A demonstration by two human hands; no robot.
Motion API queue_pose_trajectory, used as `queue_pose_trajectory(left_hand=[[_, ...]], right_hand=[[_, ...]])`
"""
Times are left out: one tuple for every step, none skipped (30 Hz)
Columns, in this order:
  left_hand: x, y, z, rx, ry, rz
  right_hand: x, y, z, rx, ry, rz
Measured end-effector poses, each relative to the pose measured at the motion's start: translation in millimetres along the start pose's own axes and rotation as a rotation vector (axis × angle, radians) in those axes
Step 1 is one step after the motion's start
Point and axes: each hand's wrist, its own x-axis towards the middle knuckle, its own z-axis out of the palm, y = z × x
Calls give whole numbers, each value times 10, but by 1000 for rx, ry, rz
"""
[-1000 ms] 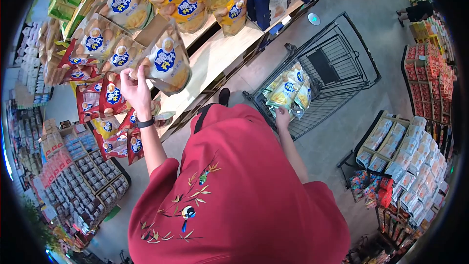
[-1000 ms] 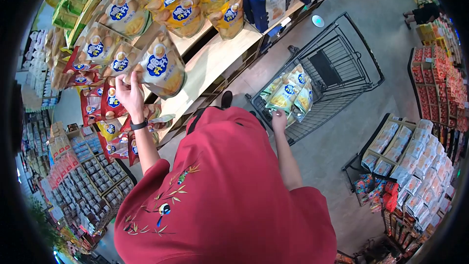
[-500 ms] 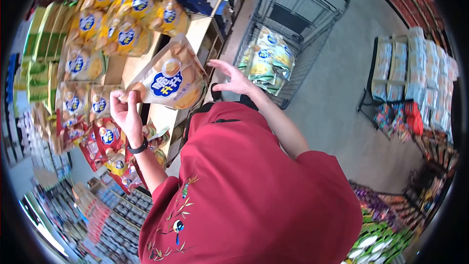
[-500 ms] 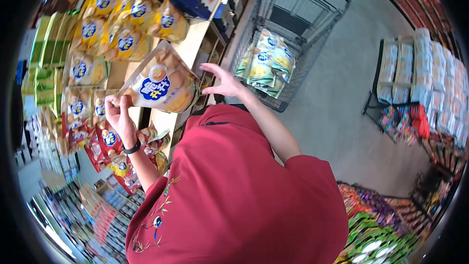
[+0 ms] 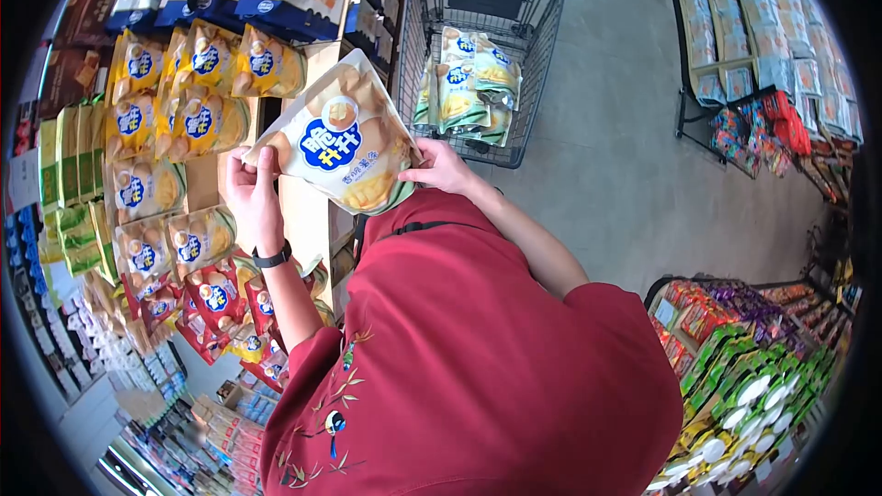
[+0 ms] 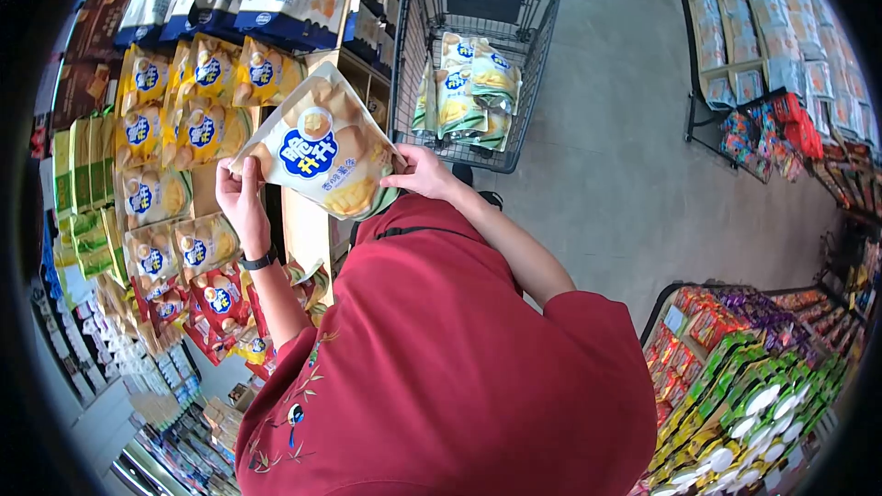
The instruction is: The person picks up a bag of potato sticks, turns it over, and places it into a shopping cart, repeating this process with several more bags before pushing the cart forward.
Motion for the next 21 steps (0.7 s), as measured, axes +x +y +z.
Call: queue_pose_trajectory(left_hand=[[22, -41, 47, 7, -14, -7], [65, -62, 84, 14, -27, -19], [63, -14, 195, -7, -20, -29], [89, -44, 220, -16, -53, -21], [123, -108, 219, -25, -83, -14], [142, -157, 247, -33, -110, -7], [148, -207, 299, -107, -108, -31], [157, -255, 368, -179, -107, -54], [171, -326, 423, -251, -106, -80], [189, -578, 382, -401, -211, -123], [200, -847, 378, -500, -300, -170], [226, -1003, 397, -599, -390, -217], [136, -953, 500, -504, -405, -279], [3, -907, 609, -408, -416, -341], [-65, -1040, 645, -349, -426, -419], [-147, -1058, 705, -323, -433, -466], [-223, -1069, 751, -252, -491, -382], [-293, -997, 829, -181, -547, -298], [-341, -943, 877, -133, -536, -356], [-385, -920, 923, -155, -515, -383], [-416, -904, 958, -178, -492, -410]], right_hand=[[-34, 76, -72, -47, 21, -15], [-52, 145, -127, -94, 42, -23], [-91, 115, -147, -78, 65, -37], [-134, 85, -163, -62, 85, -49], [-171, 56, -176, -47, 102, -60], [-205, 2, -176, -31, 117, -69], [-231, -59, -170, -16, 131, -79], [-243, -93, -176, 1, 145, -90], [-238, -42, -206, 43, 145, -75], [-233, 50, -248, 87, 145, -61], [-231, 107, -275, 131, 144, -46], [-234, 73, -281, 159, 173, -42], [-252, -8, -275, 187, 202, -36], [-275, -50, -268, 216, 229, -26], [-277, -57, -300, 230, 231, -34], [-282, -70, -304, 224, 263, -51], [-282, -80, -303, 217, 293, -66], [-281, -105, -300, 210, 322, -82], [-288, -157, -291, 214, 329, -72], [-299, -168, -305, 197, 321, -67], [-302, -181, -320, 180, 311, -62]])
